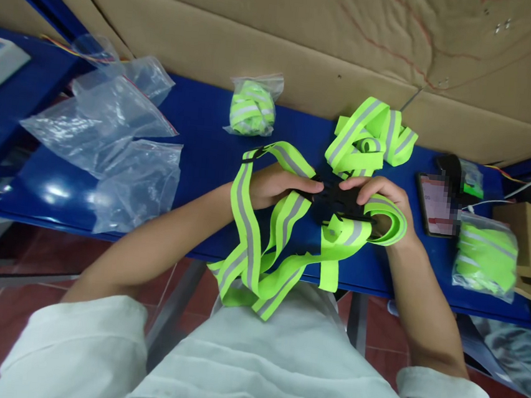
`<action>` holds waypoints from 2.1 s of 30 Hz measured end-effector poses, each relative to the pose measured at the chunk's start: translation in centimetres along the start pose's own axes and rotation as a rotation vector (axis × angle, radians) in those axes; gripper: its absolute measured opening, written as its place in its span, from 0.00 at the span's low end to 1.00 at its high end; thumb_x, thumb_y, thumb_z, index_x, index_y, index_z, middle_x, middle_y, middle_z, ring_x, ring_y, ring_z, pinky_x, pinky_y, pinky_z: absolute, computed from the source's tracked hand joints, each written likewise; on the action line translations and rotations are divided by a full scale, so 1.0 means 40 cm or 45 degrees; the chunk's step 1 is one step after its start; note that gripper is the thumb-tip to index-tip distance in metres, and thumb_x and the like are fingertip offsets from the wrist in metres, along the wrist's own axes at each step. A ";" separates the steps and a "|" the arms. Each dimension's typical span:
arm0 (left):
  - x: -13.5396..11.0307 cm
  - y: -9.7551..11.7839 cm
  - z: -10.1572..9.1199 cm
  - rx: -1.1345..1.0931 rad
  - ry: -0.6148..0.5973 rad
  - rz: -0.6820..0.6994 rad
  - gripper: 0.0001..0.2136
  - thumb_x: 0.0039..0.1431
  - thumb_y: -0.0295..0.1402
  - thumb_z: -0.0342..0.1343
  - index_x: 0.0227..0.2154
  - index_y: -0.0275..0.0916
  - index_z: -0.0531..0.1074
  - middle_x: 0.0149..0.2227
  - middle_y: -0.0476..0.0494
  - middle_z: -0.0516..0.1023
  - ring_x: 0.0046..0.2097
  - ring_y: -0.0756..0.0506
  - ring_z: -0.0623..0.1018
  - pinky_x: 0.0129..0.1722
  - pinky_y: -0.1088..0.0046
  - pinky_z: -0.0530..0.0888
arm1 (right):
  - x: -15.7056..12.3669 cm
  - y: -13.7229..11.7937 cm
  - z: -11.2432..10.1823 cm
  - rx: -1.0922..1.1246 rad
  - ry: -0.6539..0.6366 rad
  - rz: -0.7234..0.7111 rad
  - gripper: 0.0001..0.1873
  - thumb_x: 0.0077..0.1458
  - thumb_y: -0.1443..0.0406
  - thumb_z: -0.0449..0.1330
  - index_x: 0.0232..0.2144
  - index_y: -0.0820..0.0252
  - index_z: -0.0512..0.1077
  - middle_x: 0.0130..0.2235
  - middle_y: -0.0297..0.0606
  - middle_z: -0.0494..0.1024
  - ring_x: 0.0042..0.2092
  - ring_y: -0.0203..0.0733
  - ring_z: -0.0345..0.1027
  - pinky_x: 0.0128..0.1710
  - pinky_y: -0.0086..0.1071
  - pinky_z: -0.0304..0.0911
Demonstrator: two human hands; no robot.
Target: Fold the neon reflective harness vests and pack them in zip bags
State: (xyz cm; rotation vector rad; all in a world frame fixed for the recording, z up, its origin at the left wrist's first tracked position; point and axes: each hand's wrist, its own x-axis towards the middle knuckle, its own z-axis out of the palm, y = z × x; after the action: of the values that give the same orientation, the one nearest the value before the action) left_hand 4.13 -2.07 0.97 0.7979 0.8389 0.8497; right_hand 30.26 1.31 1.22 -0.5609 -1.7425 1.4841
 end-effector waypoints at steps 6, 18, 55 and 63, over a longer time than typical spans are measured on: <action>0.004 -0.021 -0.004 0.089 -0.017 0.002 0.18 0.46 0.40 0.79 0.30 0.36 0.76 0.27 0.48 0.74 0.29 0.49 0.74 0.28 0.71 0.66 | 0.007 0.002 0.019 -0.048 -0.075 0.016 0.11 0.60 0.53 0.72 0.35 0.52 0.82 0.52 0.38 0.84 0.56 0.50 0.78 0.59 0.43 0.73; -0.049 0.061 0.004 1.216 0.296 1.128 0.13 0.61 0.40 0.69 0.43 0.36 0.81 0.42 0.42 0.84 0.41 0.45 0.82 0.44 0.70 0.77 | 0.009 -0.008 -0.012 0.040 0.035 0.362 0.29 0.65 0.39 0.60 0.59 0.42 0.77 0.61 0.34 0.79 0.64 0.52 0.73 0.63 0.47 0.71; -0.008 -0.016 0.025 0.126 -0.051 -0.037 0.31 0.55 0.62 0.66 0.53 0.45 0.79 0.56 0.43 0.81 0.59 0.42 0.79 0.54 0.72 0.77 | 0.027 0.054 -0.009 0.166 0.603 0.404 0.17 0.54 0.57 0.74 0.44 0.49 0.76 0.37 0.31 0.78 0.37 0.40 0.73 0.37 0.34 0.75; -0.019 0.003 0.029 0.253 0.254 -0.119 0.28 0.52 0.61 0.69 0.36 0.40 0.73 0.29 0.48 0.76 0.29 0.48 0.76 0.28 0.74 0.74 | 0.033 0.024 -0.024 0.136 0.441 0.342 0.17 0.58 0.51 0.71 0.45 0.48 0.76 0.46 0.34 0.79 0.39 0.40 0.73 0.39 0.37 0.75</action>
State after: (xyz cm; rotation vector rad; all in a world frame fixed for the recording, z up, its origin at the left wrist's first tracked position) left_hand 4.78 -2.96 1.79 0.8489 1.1421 0.7792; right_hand 30.06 3.10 0.70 -0.9635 -1.3508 1.5422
